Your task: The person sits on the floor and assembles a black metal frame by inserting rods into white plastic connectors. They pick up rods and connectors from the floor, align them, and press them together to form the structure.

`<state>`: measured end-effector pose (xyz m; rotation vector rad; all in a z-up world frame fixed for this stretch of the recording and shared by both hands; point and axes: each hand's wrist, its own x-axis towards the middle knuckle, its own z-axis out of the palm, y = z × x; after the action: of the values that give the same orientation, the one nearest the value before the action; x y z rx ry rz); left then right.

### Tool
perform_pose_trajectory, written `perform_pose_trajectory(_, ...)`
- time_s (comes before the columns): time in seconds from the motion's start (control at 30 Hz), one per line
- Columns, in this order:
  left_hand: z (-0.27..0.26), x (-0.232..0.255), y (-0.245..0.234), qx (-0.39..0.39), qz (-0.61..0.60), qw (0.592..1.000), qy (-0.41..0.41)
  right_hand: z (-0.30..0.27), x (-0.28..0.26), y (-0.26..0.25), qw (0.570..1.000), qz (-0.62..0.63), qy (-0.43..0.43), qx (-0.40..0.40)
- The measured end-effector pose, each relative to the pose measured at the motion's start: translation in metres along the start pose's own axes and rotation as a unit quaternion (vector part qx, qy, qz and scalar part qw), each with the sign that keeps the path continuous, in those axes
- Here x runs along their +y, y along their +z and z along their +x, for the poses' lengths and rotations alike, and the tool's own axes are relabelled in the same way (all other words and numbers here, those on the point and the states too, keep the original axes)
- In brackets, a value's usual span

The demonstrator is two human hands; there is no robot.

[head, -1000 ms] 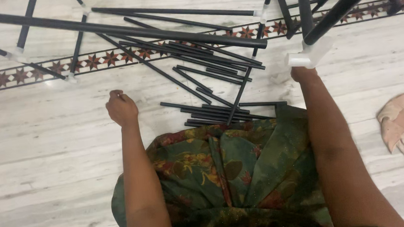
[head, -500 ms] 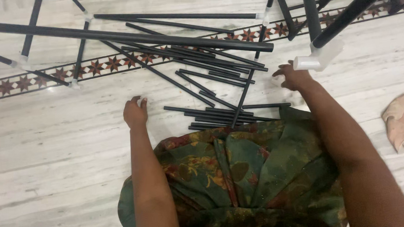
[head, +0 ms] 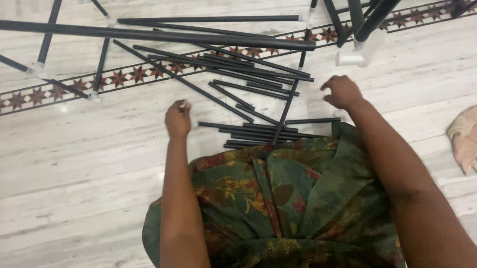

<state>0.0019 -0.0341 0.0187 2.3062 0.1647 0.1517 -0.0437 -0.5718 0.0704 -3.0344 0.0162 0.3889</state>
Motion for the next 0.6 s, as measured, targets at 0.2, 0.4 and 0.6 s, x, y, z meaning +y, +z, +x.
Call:
perform_pose_trajectory(0.2,-0.067,0.11,0.083,-0.159,-0.367,0.916,0.02,-0.041,-0.14,-0.015,0.765,0.63,-0.053,-0.124)
perform_pose_trajectory(0.4,-0.123,0.139,0.113,-0.077,-0.285,0.955,0.037,-0.093,-0.194,-0.036,0.696,0.69,-0.096,-0.175)
perform_pose_trajectory(0.6,-0.135,0.136,0.11,-0.047,-0.335,0.941,0.023,-0.098,-0.202,-0.039,0.729,0.654,-0.134,-0.151)
